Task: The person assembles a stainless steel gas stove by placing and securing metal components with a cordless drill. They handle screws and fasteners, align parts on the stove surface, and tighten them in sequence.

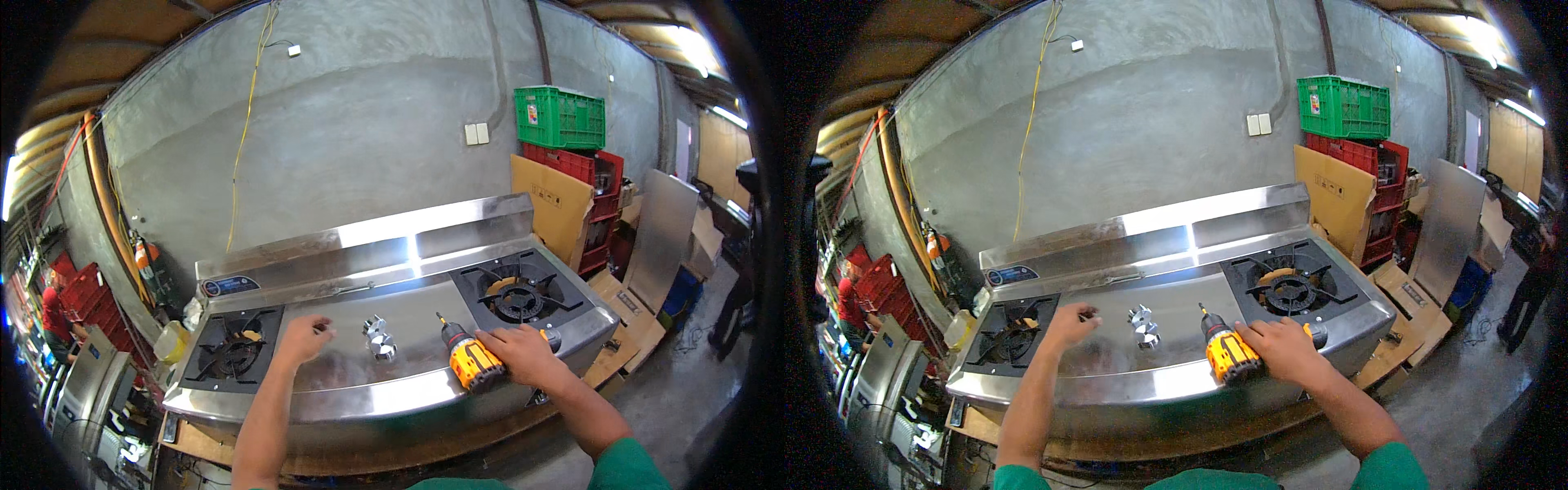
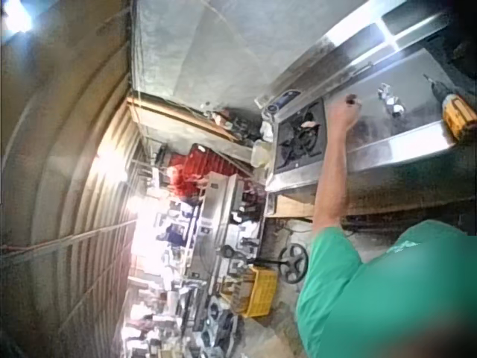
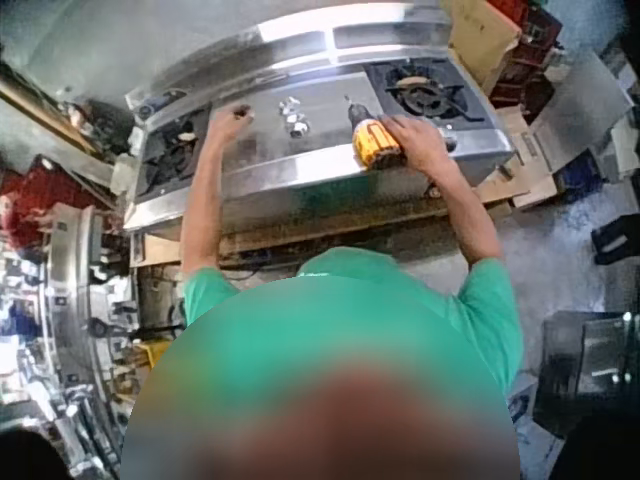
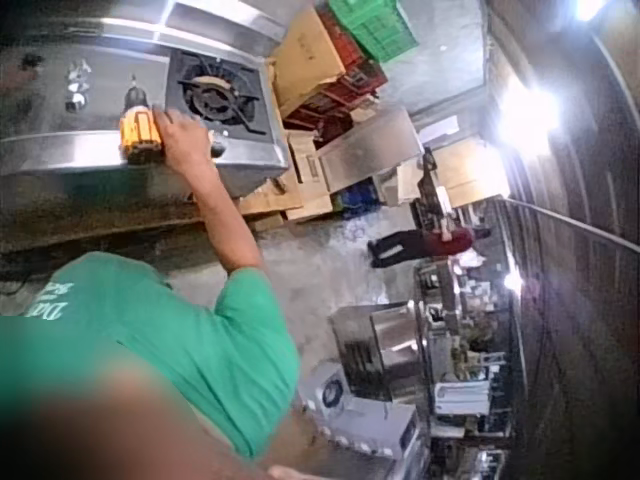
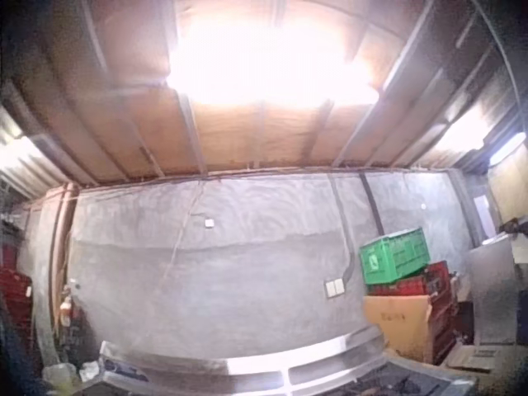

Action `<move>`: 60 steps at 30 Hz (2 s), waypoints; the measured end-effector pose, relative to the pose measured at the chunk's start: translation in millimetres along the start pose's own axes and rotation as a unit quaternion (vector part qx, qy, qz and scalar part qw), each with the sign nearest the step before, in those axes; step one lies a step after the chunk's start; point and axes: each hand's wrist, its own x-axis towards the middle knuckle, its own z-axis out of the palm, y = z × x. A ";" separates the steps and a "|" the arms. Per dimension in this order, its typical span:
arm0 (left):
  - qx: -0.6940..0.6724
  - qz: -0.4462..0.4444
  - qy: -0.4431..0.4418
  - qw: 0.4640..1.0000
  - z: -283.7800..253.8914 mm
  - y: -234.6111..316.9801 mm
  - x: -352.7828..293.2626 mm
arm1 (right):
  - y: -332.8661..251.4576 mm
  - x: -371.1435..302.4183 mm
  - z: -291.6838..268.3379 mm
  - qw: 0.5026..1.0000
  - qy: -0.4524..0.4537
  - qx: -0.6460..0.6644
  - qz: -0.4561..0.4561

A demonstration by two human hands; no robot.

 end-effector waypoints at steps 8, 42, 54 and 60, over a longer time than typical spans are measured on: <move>-0.027 0.124 -0.121 0.985 41.8 40.6 36.0 | -9.6 64.7 25.4 0.993 -0.115 -0.026 0.009; -0.222 -0.617 -0.060 0.752 476.3 -110.8 -528.4 | -120.3 143.5 115.2 0.963 -0.026 0.264 -0.036; -0.252 -0.565 -0.256 0.743 627.7 -65.5 -431.9 | -139.1 154.1 119.3 0.910 -0.045 0.408 -0.059; -0.318 -0.537 -0.173 0.762 657.7 -28.9 -330.0 | -134.7 149.5 117.1 0.906 -0.061 0.418 -0.022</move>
